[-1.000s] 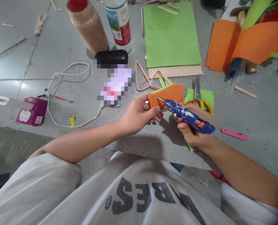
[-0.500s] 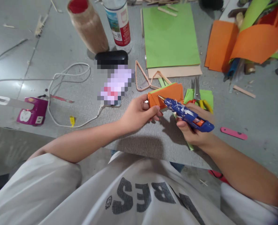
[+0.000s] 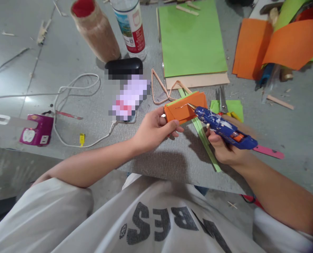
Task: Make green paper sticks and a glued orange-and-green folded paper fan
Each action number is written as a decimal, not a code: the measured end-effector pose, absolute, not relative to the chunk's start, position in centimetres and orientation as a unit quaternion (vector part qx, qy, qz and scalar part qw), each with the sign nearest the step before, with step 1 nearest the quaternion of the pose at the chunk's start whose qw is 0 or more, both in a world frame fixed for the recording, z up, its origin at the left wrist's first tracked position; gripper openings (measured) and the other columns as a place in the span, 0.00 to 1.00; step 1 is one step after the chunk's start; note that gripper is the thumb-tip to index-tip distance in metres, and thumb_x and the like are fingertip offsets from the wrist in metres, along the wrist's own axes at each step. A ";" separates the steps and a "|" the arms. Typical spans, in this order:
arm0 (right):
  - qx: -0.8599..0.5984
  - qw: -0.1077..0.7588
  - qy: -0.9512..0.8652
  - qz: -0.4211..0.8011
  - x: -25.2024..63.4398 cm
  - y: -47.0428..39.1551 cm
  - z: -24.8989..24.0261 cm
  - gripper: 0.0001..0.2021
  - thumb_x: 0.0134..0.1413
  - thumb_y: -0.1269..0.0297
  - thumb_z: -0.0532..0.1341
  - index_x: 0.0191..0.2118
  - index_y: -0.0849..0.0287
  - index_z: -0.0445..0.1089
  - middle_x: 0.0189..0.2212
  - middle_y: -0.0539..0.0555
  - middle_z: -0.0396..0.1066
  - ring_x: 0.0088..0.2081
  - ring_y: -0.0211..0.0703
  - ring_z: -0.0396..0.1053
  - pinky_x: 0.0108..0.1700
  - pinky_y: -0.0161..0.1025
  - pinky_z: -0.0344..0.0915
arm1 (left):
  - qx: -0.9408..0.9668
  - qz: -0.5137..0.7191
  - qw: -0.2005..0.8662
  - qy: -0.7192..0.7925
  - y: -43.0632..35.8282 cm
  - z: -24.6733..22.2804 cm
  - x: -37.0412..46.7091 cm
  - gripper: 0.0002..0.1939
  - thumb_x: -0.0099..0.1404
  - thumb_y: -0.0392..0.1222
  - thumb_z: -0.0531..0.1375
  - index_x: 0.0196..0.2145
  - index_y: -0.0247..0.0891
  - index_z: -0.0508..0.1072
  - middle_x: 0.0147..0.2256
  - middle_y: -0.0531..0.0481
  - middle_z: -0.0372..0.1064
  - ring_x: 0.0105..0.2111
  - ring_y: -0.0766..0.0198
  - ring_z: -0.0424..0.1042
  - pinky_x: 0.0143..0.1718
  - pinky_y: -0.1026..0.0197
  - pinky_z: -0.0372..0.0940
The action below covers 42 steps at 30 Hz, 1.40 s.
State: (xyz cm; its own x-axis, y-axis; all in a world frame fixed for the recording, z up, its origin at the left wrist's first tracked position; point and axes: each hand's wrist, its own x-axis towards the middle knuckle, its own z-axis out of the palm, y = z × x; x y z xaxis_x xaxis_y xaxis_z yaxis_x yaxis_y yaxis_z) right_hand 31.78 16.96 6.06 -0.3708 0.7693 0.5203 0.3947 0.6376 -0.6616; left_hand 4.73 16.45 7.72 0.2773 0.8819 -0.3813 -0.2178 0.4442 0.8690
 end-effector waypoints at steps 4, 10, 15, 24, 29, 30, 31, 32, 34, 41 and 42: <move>-0.402 0.432 -0.772 0.239 32.0 16.8 5.8 0.21 0.77 0.46 0.69 0.33 0.51 0.69 0.27 0.53 0.70 0.28 0.47 0.70 0.29 0.49 0.60 | 0.354 0.386 0.711 0.470 16.4 7.9 4.7 0.21 0.71 0.42 0.77 0.56 0.35 0.76 0.35 0.45 0.88 0.29 0.65 0.85 0.34 0.65 0.77; -0.422 0.446 -0.761 0.208 32.2 16.4 6.0 0.16 0.76 0.51 0.70 0.36 0.51 0.75 0.31 0.52 0.75 0.31 0.46 0.73 0.34 0.49 0.69 | 0.350 0.388 0.707 0.476 16.5 8.2 4.7 0.25 0.70 0.42 0.77 0.59 0.33 0.76 0.34 0.46 0.88 0.30 0.64 0.86 0.34 0.64 0.77; -0.439 0.453 -0.753 0.187 32.1 16.5 5.7 0.13 0.77 0.49 0.69 0.40 0.49 0.78 0.32 0.55 0.76 0.32 0.52 0.75 0.34 0.53 0.69 | 0.350 0.387 0.705 0.481 16.7 8.2 4.6 0.29 0.70 0.44 0.78 0.62 0.33 0.75 0.35 0.47 0.88 0.26 0.66 0.83 0.31 0.64 0.78; -0.390 0.456 -0.778 0.187 31.9 16.3 5.7 0.21 0.78 0.39 0.68 0.39 0.50 0.78 0.40 0.58 0.82 0.42 0.57 0.82 0.42 0.55 0.75 | 0.360 0.389 0.697 0.483 16.9 7.9 4.5 0.27 0.71 0.49 0.78 0.59 0.35 0.74 0.32 0.47 0.87 0.25 0.65 0.83 0.26 0.67 0.72; -0.349 0.428 -0.801 0.232 31.1 15.9 6.2 0.16 0.78 0.44 0.69 0.42 0.50 0.80 0.36 0.56 0.80 0.33 0.51 0.78 0.32 0.49 0.72 | 0.359 0.386 0.710 0.468 16.8 7.5 4.7 0.28 0.70 0.50 0.81 0.56 0.37 0.74 0.34 0.46 0.88 0.29 0.64 0.86 0.30 0.67 0.76; -0.348 0.420 -0.804 0.238 31.1 15.8 6.3 0.17 0.78 0.43 0.68 0.42 0.49 0.80 0.35 0.56 0.79 0.33 0.51 0.77 0.32 0.49 0.71 | 0.360 0.385 0.713 0.463 16.7 7.5 4.7 0.29 0.69 0.52 0.81 0.55 0.37 0.74 0.34 0.46 0.88 0.29 0.63 0.87 0.30 0.67 0.77; -0.348 0.416 -0.805 0.242 31.0 15.8 6.4 0.17 0.78 0.43 0.68 0.41 0.50 0.79 0.35 0.56 0.79 0.33 0.51 0.77 0.31 0.49 0.71 | 0.360 0.386 0.716 0.458 16.7 7.4 4.7 0.30 0.68 0.53 0.82 0.55 0.38 0.74 0.34 0.46 0.88 0.29 0.63 0.87 0.30 0.66 0.77; -0.350 0.412 -0.805 0.245 31.0 15.8 6.4 0.18 0.79 0.43 0.67 0.41 0.50 0.79 0.34 0.56 0.79 0.32 0.50 0.77 0.31 0.48 0.70 | 0.359 0.386 0.718 0.454 16.7 7.4 4.7 0.30 0.68 0.54 0.82 0.56 0.38 0.74 0.34 0.46 0.88 0.29 0.63 0.87 0.31 0.66 0.78; -0.354 0.418 -0.798 0.251 31.0 15.8 6.6 0.18 0.79 0.42 0.67 0.40 0.50 0.78 0.32 0.54 0.77 0.30 0.48 0.75 0.30 0.48 0.68 | 0.356 0.386 0.721 0.452 16.7 7.4 4.7 0.31 0.68 0.54 0.82 0.57 0.37 0.74 0.35 0.45 0.88 0.30 0.62 0.87 0.31 0.66 0.78; -0.357 0.406 -0.794 0.279 31.1 15.7 7.1 0.19 0.75 0.44 0.72 0.37 0.51 0.74 0.29 0.51 0.74 0.26 0.43 0.70 0.26 0.44 0.64 | 0.363 0.390 0.715 0.453 16.7 7.4 4.7 0.30 0.69 0.55 0.82 0.56 0.36 0.75 0.34 0.46 0.87 0.30 0.63 0.87 0.32 0.66 0.79; -0.361 0.396 -0.797 0.279 31.1 15.7 7.2 0.19 0.75 0.44 0.73 0.36 0.51 0.74 0.28 0.51 0.73 0.25 0.43 0.70 0.26 0.44 0.63 | 0.362 0.390 0.714 0.455 16.7 7.4 4.7 0.31 0.69 0.56 0.82 0.56 0.36 0.75 0.34 0.46 0.87 0.30 0.62 0.88 0.32 0.66 0.79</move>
State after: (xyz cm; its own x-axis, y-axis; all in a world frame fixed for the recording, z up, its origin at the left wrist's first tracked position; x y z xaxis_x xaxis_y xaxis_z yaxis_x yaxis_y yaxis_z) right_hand 31.13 15.67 7.20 -0.4248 0.7966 0.4302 0.3545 0.5836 -0.7306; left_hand 4.73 16.70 7.40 0.2826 0.8861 -0.3674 -0.2280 0.4341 0.8716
